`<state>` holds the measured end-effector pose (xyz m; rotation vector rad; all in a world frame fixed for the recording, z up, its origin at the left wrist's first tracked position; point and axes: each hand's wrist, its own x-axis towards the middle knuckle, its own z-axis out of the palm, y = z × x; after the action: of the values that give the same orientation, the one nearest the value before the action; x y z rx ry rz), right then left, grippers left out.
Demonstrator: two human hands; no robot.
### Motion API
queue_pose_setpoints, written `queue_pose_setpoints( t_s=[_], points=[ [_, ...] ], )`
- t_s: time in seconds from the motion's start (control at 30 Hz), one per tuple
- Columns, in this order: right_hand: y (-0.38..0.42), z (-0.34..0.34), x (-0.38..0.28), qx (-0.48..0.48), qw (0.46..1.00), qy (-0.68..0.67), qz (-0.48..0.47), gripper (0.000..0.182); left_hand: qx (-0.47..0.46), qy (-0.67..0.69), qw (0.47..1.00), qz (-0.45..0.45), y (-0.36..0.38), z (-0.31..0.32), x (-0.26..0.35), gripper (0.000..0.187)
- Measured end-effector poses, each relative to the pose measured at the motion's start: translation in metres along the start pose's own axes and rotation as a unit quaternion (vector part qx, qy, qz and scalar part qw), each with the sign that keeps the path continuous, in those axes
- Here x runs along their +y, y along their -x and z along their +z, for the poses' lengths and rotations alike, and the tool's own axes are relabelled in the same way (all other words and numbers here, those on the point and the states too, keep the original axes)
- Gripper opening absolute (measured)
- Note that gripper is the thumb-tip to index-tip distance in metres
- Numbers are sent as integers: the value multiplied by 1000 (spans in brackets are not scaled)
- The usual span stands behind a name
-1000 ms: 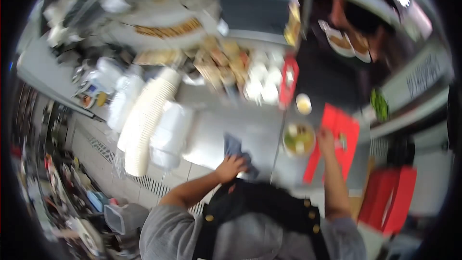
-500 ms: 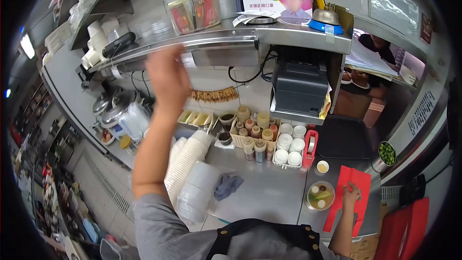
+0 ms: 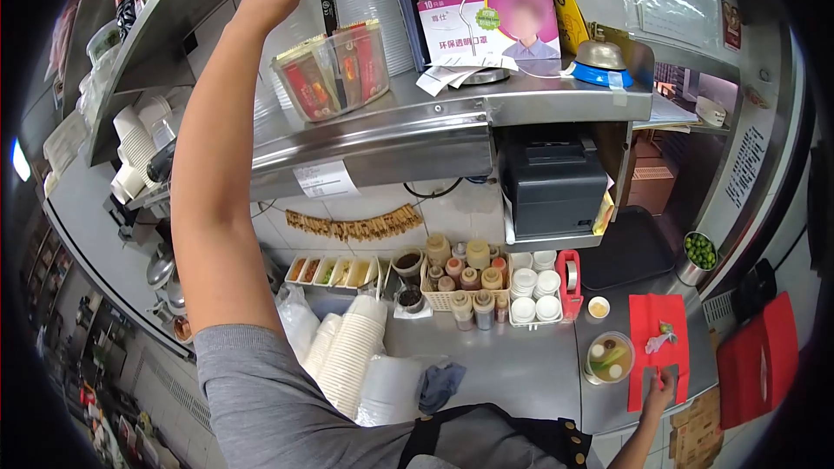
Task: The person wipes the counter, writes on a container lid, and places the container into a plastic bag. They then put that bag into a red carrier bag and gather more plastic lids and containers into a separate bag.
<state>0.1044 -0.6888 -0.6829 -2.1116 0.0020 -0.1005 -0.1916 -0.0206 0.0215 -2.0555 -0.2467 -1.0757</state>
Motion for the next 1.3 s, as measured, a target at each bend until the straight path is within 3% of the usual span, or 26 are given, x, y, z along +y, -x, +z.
queue_pose_setpoints(
  t_s=[0.03, 0.1, 0.23, 0.43, 0.63, 0.73, 0.83, 0.9, 0.93, 1.0, 1.13, 1.23, 1.3],
  points=[
    [1, -4, 16, 9, 1000, -3, -26, 41, 3, 0, 1000, 3, -5, -1, -1, 24],
    [7, -8, 44, 36, 999, -27, -8, 40, -137, -8, 990, -41, -14, -10, 3, 23],
    [13, -13, 76, 59, 994, -83, 48, 36, -151, -8, 988, -21, -16, -14, 12, 23],
    [5, 7, 68, 33, 992, -115, 31, 40, -101, -61, 992, 33, -15, -11, 14, 27],
    [16, 10, 34, 33, 991, -117, 52, 42, -68, 17, 997, -25, -17, -2, 11, 32],
    [15, 8, 52, 30, 991, -120, 55, 42, -98, -61, 992, -50, -17, -1, 11, 33],
    [18, 6, 58, 41, 989, -133, 57, 40, -57, -49, 997, -23, -12, 7, 3, 39],
    [15, 3, 63, 37, 990, -127, 57, 39, 74, -82, 994, -18, -9, 19, -13, 42],
    [15, 3, 67, 33, 990, -124, 58, 38, 70, -80, 994, -15, -6, 17, -22, 42],
    [14, 2, 72, 26, 990, -127, 56, 38, 106, -10, 989, -107, -2, 13, -37, 45],
    [3, -3, 57, -7, 991, -125, 44, 38, 76, 50, 993, -80, 9, 6, -35, 36],
    [-4, -5, 48, 28, 989, -143, 28, 39, 214, -10, 973, -87, 8, -5, -21, 20],
    [-3, -9, 46, 22, 990, -140, 20, 41, 302, -96, 947, -56, 16, -27, -18, 24]
  ],
)
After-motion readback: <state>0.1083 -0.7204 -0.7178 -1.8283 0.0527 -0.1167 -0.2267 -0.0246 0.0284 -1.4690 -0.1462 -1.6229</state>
